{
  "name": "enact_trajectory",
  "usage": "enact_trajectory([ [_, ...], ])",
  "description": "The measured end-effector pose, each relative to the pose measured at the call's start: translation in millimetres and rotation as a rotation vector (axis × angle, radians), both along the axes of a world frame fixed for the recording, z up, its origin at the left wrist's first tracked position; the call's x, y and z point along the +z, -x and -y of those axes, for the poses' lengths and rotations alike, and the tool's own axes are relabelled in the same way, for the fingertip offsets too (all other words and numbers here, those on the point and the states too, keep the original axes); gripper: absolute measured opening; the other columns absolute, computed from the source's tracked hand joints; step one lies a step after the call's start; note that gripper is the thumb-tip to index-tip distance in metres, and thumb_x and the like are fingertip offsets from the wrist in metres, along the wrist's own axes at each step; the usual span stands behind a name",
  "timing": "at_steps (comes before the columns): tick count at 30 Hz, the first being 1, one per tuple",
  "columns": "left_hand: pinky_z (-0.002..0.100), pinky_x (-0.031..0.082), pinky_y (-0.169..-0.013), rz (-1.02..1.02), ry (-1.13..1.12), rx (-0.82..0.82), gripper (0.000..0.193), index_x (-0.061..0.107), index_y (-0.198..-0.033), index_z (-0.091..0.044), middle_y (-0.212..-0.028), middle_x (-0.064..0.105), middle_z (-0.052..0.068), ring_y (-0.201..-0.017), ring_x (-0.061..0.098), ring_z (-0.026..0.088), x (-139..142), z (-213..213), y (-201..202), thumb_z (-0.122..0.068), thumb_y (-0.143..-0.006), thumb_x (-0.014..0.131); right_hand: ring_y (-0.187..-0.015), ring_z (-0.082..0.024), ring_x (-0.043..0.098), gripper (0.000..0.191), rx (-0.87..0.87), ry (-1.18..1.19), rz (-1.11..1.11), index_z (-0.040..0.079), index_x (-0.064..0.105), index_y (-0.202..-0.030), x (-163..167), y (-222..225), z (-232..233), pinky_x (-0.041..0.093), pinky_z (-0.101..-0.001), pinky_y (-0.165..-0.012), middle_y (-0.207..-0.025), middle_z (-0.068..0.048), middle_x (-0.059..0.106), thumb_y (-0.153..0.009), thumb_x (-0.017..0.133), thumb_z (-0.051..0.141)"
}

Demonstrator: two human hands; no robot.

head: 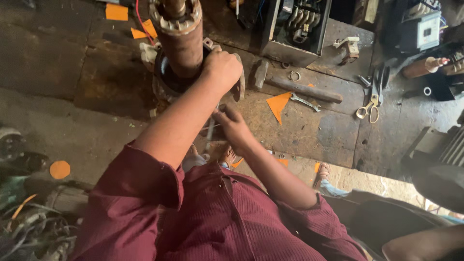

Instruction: The person works on a pump or motor assembly mounted on a wooden workbench, holding the housing steady while using a spanner to loosen and tighten bolts around the base flange. They reposition the assembly, pick up fasteners from the bench, and continue working on the mounting bolts with the wrench.

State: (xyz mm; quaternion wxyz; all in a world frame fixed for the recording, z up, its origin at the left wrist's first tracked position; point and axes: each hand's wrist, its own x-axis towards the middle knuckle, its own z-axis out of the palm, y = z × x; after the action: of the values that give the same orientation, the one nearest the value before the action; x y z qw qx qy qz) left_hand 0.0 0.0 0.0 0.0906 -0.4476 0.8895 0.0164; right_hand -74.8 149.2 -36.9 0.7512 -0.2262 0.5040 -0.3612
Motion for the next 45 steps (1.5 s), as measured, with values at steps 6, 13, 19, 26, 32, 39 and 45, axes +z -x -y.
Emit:
enact_trajectory([
  [6,0.046,0.049,-0.091,-0.036,-0.098,0.046,0.021,0.080,-0.100,-0.013,-0.110,0.075,0.009,-0.103,0.072,0.029,-8.6,4.2,-0.6,-0.015,-0.092,0.060,-0.096,-0.011,0.067,0.032,-0.016,0.147,-0.284,0.005,0.059,-0.130,-33.4,-16.3,-13.1,0.059,-0.0323,-0.078,-0.111,-0.005,0.069,-0.103,0.057,0.021],
  [13,0.047,0.045,-0.098,-0.072,-0.135,0.076,0.019,0.080,-0.101,-0.013,-0.108,0.074,0.010,-0.105,0.071,0.029,-2.9,4.6,2.5,-0.015,-0.092,0.063,-0.081,-0.020,0.071,0.028,0.551,0.398,-1.032,0.014,0.065,-0.123,3.8,82.6,32.1,0.055,-0.0368,-0.073,-0.090,-0.008,0.071,-0.100,0.064,0.029],
  [19,0.047,0.049,-0.095,-0.143,-0.080,0.036,0.020,0.079,-0.099,-0.008,-0.108,0.072,0.013,-0.105,0.069,0.032,-12.8,3.5,11.6,-0.014,-0.083,0.068,-0.100,-0.034,0.068,0.029,0.764,0.824,-1.522,0.022,0.076,-0.112,59.7,108.0,114.2,0.037,-0.0579,-0.100,-0.101,-0.010,0.076,-0.097,0.061,0.041],
  [26,0.045,0.057,-0.086,-0.191,-0.104,-0.015,0.016,0.080,-0.096,-0.006,-0.105,0.074,0.014,-0.105,0.070,0.034,-21.2,-8.2,6.7,-0.010,-0.088,0.066,-0.087,-0.030,0.072,0.028,0.490,0.412,-1.417,0.015,0.072,-0.107,61.4,78.8,35.2,0.053,-0.0442,-0.077,-0.095,-0.011,0.076,-0.103,0.059,0.039],
  [32,0.045,0.058,-0.082,-0.166,-0.126,-0.031,0.016,0.080,-0.094,-0.009,-0.101,0.076,0.015,-0.100,0.073,0.035,-11.9,5.8,12.6,-0.010,-0.087,0.067,-0.082,-0.018,0.072,0.044,-0.011,-0.012,-0.404,0.005,0.058,-0.138,21.8,14.6,-8.1,0.059,-0.0351,-0.074,-0.096,-0.010,0.075,-0.103,0.056,0.032],
  [39,0.044,0.058,-0.084,-0.113,-0.161,-0.065,0.015,0.080,-0.096,-0.009,-0.103,0.077,0.014,-0.098,0.075,0.033,-4.2,-6.2,21.2,-0.013,-0.086,0.069,-0.117,-0.014,0.063,0.056,-0.141,0.151,-0.359,0.002,0.046,-0.154,-4.4,-2.3,-21.1,0.054,-0.0323,-0.095,-0.139,-0.010,0.065,-0.107,0.058,0.031],
  [45,0.044,0.057,-0.085,-0.078,-0.178,-0.027,0.018,0.079,-0.098,-0.010,-0.104,0.076,0.014,-0.100,0.073,0.033,3.4,1.4,35.6,-0.015,-0.083,0.072,-0.107,-0.040,0.063,0.025,0.432,0.534,-1.560,0.021,0.068,-0.120,39.8,102.5,39.0,0.034,-0.0744,-0.091,-0.118,-0.014,0.066,-0.102,0.058,0.035],
])
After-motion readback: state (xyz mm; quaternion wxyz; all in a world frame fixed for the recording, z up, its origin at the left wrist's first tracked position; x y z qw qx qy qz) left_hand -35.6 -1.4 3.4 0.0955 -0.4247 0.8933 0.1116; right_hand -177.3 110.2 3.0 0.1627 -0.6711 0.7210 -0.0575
